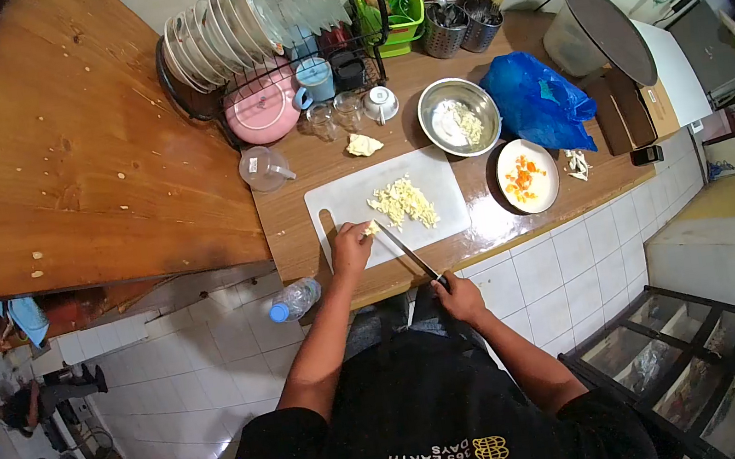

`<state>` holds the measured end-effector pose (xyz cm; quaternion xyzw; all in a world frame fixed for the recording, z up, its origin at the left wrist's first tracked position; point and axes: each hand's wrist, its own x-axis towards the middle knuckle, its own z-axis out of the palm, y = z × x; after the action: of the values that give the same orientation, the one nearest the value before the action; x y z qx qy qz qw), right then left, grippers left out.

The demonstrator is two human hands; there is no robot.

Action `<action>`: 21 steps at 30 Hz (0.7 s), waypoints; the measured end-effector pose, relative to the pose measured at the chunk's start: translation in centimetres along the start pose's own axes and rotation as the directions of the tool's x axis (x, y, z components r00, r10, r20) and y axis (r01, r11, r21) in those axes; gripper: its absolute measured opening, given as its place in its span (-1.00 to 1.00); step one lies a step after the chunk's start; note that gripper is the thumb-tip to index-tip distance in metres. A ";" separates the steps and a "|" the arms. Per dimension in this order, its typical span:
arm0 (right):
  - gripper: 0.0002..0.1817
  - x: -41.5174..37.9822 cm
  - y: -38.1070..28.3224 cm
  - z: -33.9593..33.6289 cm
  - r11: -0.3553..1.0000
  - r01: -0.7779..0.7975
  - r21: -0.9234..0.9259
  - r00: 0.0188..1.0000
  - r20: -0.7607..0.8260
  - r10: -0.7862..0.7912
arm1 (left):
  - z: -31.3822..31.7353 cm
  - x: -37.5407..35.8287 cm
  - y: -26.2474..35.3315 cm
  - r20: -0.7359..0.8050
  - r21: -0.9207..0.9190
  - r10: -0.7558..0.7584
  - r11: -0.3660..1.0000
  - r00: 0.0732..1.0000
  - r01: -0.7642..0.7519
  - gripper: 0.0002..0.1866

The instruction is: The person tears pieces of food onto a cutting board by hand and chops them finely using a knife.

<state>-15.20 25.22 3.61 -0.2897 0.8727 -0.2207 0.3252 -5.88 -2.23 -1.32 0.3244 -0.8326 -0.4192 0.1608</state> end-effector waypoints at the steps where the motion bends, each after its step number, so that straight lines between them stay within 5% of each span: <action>1: -0.55 0.0 0.0 0.0 1.000 0.005 0.014 1.000 -0.005 -0.005 | -0.1 -0.2 -0.1 -0.015 0.016 -0.015 1.000 1.000 0.015 -0.64; 9: -0.51 0.5 -0.4 -0.1 0.998 -0.070 -0.006 0.996 0.046 0.070 | 0.3 -0.5 0.9 -0.181 -0.046 -0.004 0.999 0.983 -0.004 -0.63; 21: -0.48 2.4 -0.4 -0.5 0.999 -0.027 0.029 0.998 0.057 0.025 | 0.5 0.4 0.7 -0.051 0.078 -0.044 0.996 0.998 0.048 -0.50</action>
<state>-16.88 23.50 3.15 -0.2795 0.8636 -0.2211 0.3567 -6.77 -1.91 -1.07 0.3597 -0.8367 -0.3813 0.1584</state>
